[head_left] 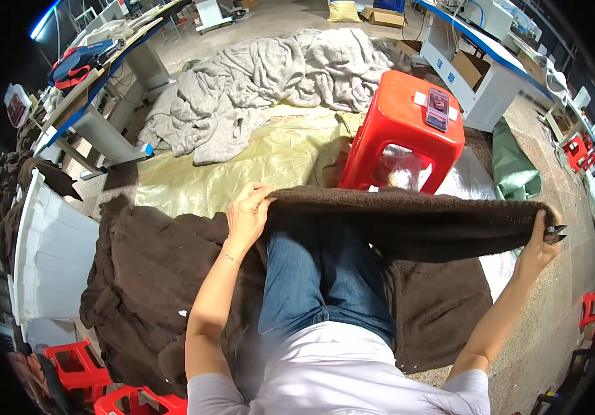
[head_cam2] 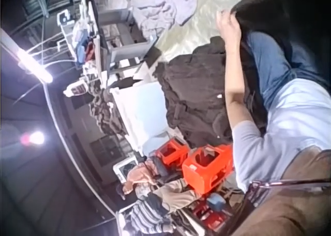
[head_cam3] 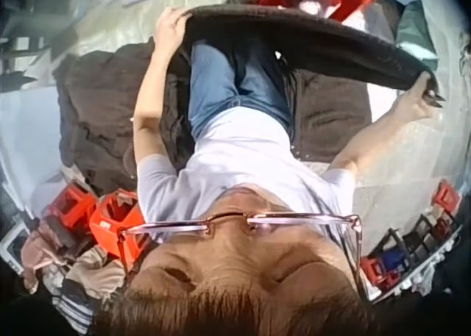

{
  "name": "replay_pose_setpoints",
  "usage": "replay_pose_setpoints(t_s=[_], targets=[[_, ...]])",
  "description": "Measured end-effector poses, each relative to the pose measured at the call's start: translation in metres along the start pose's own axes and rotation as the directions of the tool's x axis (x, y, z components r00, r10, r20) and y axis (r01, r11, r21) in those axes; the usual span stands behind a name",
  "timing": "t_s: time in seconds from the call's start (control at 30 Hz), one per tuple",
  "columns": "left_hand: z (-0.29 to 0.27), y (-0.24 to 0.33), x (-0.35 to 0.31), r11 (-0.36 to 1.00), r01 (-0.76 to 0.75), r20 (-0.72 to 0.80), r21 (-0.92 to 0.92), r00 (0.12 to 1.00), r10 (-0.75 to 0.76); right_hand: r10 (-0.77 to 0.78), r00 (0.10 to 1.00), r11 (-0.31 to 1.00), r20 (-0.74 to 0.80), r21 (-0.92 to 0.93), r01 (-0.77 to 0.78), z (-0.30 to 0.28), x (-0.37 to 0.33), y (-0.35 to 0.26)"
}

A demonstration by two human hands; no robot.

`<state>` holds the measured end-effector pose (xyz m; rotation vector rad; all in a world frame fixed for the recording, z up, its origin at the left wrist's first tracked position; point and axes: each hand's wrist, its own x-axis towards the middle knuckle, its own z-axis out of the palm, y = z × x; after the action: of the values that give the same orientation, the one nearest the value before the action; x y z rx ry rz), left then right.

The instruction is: Attaching or checking snap buttons on brown fabric garments.

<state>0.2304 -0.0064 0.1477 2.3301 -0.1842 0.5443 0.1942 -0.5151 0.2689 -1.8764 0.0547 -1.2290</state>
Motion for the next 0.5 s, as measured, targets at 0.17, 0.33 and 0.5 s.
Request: replay_pose_setpoints(t_s=[0.17, 0.33, 0.5], targets=[[-0.025, -0.001, 0.046, 0.978, -0.073, -0.164, 0.197, 0.981, 0.106, -0.188, 0.975, 0.95, 0.121, -0.23, 0.212, -0.009, 0.018, 0.014], [-0.037, 0.104, 0.128, 0.994, -0.04, 0.091, -0.099, 0.995, 0.049, -0.15, 0.983, 0.87, -0.108, -0.486, 0.079, -0.065, 0.087, 0.041], [-0.001, 0.243, 0.152, 0.925, -0.185, 0.384, -0.33, 0.869, 0.311, -0.236, 0.885, 0.84, -0.402, -0.542, -0.022, -0.232, 0.161, 0.066]])
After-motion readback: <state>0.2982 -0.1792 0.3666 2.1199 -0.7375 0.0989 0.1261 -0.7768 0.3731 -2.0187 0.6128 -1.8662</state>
